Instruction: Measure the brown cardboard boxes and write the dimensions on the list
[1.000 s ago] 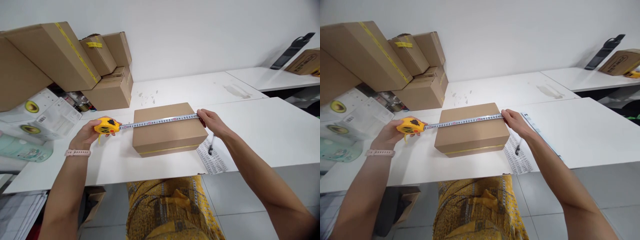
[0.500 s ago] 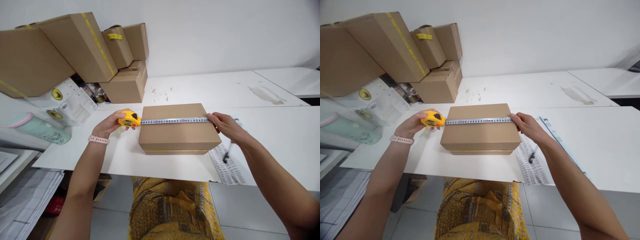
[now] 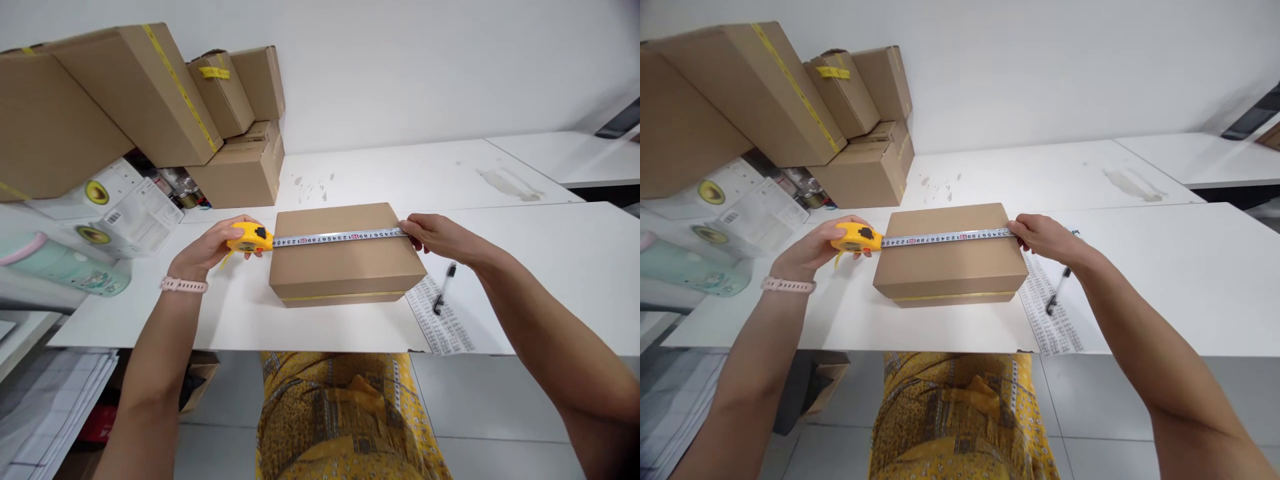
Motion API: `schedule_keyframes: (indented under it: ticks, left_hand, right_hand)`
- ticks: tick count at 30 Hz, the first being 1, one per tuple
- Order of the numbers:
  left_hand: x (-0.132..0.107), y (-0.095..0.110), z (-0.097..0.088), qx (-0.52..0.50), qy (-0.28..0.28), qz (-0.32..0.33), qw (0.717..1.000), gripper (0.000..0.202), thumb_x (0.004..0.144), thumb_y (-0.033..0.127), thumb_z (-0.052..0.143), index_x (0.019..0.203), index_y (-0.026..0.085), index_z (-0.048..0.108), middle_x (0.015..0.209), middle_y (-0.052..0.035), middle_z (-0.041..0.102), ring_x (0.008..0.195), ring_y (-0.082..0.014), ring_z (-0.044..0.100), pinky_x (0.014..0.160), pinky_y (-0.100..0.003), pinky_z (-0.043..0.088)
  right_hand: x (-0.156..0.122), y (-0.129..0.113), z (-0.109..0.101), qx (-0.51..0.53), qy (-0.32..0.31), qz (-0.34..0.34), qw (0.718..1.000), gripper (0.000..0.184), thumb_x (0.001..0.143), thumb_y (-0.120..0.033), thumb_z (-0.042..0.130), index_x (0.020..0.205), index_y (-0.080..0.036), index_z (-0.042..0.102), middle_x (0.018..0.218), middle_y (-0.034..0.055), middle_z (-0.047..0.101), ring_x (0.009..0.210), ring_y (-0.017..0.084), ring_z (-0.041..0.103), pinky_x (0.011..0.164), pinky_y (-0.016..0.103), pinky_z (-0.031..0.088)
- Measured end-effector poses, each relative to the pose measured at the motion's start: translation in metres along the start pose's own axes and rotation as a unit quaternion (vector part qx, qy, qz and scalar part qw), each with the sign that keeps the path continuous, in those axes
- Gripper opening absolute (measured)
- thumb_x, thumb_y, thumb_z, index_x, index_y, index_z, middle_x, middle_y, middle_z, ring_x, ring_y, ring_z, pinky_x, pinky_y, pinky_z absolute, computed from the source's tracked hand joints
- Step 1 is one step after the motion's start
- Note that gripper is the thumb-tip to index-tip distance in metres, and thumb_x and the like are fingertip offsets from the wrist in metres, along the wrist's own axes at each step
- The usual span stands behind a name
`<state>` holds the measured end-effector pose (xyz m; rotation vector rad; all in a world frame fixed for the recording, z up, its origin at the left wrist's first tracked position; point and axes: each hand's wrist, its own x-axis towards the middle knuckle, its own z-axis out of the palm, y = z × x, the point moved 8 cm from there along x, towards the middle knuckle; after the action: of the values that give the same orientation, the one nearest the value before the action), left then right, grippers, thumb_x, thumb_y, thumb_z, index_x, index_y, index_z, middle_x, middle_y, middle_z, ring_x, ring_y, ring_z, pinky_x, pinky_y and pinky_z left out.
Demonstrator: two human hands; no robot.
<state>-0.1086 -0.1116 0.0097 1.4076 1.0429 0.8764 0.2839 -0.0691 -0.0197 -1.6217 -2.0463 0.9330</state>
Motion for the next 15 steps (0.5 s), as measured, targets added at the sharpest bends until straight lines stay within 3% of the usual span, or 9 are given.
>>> schedule_keyframes:
  ticks: [2,4,5,7,10,11,13,15]
  left_hand:
    - [-0.018,0.021,0.011,0.024,0.009,0.025,0.999,0.044,0.071,0.041,0.076,0.107,0.015,0.073,0.104,-0.0177,0.074,0.077,-0.0287,0.072,0.056,-0.030,0.055]
    - [-0.041,0.034,0.037,0.008,0.004,0.041,0.999,0.055,0.069,0.034,0.081,0.121,0.019,0.071,0.118,-0.0182,0.070,0.082,-0.0297,0.072,0.059,-0.032,0.058]
    - [-0.053,0.032,0.059,-0.023,-0.018,0.025,0.999,0.065,0.068,0.030,0.082,0.131,0.023,0.066,0.129,-0.0179,0.066,0.084,-0.0294,0.072,0.060,-0.034,0.059]
    - [-0.075,0.016,0.121,-0.146,-0.102,-0.038,0.983,0.084,0.066,0.028,0.085,0.144,0.031,0.054,0.135,-0.0168,0.062,0.088,-0.0283,0.072,0.067,-0.037,0.061]
    - [-0.095,-0.021,0.218,-0.280,-0.180,-0.136,0.933,0.083,0.056,0.026,0.093,0.133,0.028,0.060,0.126,-0.0129,0.063,0.087,-0.0222,0.071,0.071,-0.032,0.059]
    - [-0.094,-0.031,0.241,-0.305,-0.172,-0.138,0.926,0.077,0.053,0.025,0.095,0.124,0.025,0.064,0.116,-0.0109,0.065,0.085,-0.0209,0.070,0.069,-0.028,0.058]
    - [-0.084,-0.041,0.266,-0.360,-0.112,-0.117,0.919,0.065,0.052,0.029,0.096,0.110,0.023,0.066,0.110,-0.0089,0.064,0.083,-0.0192,0.069,0.067,-0.026,0.056]
    - [-0.074,-0.040,0.274,-0.412,-0.056,-0.089,0.905,0.060,0.056,0.037,0.094,0.107,0.024,0.064,0.111,-0.0079,0.062,0.078,-0.0183,0.070,0.068,-0.030,0.057]
  right_hand:
    - [0.000,-0.009,-0.015,0.011,0.029,-0.005,0.999,0.042,0.097,-0.054,0.049,0.071,-0.021,0.054,0.074,0.0054,0.061,0.064,0.016,0.053,0.061,0.034,0.042]
    - [0.001,-0.025,-0.034,0.053,0.085,-0.037,0.994,0.038,0.098,-0.052,0.047,0.077,-0.021,0.056,0.080,0.0069,0.064,0.069,0.017,0.056,0.062,0.034,0.045]
    - [0.002,-0.036,-0.042,0.075,0.116,-0.060,0.989,0.037,0.099,-0.052,0.046,0.079,-0.021,0.055,0.083,0.0075,0.064,0.072,0.018,0.057,0.064,0.034,0.047]
    - [0.008,-0.059,-0.049,0.094,0.159,-0.111,0.976,0.035,0.099,-0.052,0.047,0.082,-0.021,0.054,0.087,0.0079,0.063,0.078,0.019,0.058,0.068,0.034,0.048]
    - [0.030,-0.093,-0.024,0.044,0.101,-0.181,0.977,0.035,0.099,-0.051,0.047,0.081,-0.022,0.051,0.086,0.0073,0.060,0.079,0.019,0.054,0.073,0.035,0.045]
    - [0.040,-0.101,-0.009,0.016,0.059,-0.194,0.979,0.036,0.099,-0.051,0.045,0.079,-0.022,0.049,0.085,0.0070,0.058,0.077,0.019,0.052,0.073,0.036,0.044]
    - [0.059,-0.108,0.017,-0.033,-0.012,-0.200,0.979,0.037,0.100,-0.049,0.041,0.075,-0.022,0.045,0.082,0.0066,0.055,0.073,0.019,0.048,0.072,0.036,0.041]
    - [0.079,-0.105,0.030,-0.052,-0.033,-0.183,0.981,0.037,0.101,-0.047,0.039,0.073,-0.022,0.042,0.082,0.0066,0.054,0.072,0.019,0.046,0.073,0.036,0.039]
